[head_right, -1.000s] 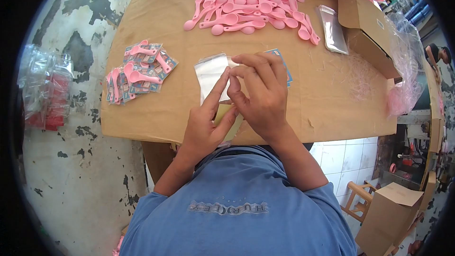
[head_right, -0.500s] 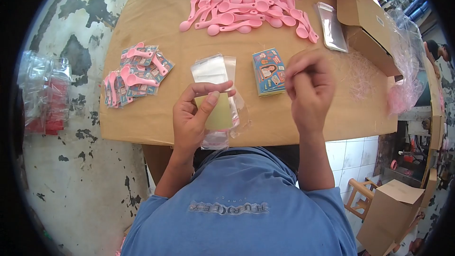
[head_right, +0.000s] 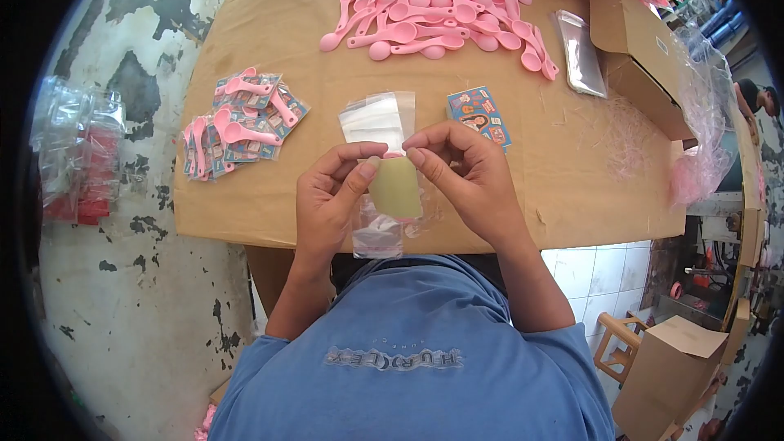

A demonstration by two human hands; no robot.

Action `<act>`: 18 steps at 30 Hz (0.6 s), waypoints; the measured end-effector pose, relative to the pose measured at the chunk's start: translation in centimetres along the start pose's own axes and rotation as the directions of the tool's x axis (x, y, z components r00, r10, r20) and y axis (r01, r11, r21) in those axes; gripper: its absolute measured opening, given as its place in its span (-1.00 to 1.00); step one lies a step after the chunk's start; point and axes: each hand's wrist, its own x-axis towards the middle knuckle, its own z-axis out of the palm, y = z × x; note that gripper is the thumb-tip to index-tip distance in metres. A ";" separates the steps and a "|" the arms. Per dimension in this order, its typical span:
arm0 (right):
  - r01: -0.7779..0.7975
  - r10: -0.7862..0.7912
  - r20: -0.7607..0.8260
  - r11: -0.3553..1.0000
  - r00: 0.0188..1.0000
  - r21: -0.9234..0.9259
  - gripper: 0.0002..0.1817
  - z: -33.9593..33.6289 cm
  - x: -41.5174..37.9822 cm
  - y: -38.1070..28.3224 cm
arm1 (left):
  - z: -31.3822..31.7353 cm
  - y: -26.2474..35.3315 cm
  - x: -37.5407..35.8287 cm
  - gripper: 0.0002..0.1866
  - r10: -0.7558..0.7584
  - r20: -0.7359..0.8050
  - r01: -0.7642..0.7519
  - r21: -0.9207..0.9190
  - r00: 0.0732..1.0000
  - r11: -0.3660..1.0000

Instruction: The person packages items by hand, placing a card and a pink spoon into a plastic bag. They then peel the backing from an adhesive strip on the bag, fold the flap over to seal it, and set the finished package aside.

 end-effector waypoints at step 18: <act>0.281 -0.256 0.158 0.945 0.954 -0.169 -0.89 -2.6 -0.8 -2.4 | 0.3 -0.7 0.2 -0.95 0.168 0.088 -0.152 -0.166 0.982 0.974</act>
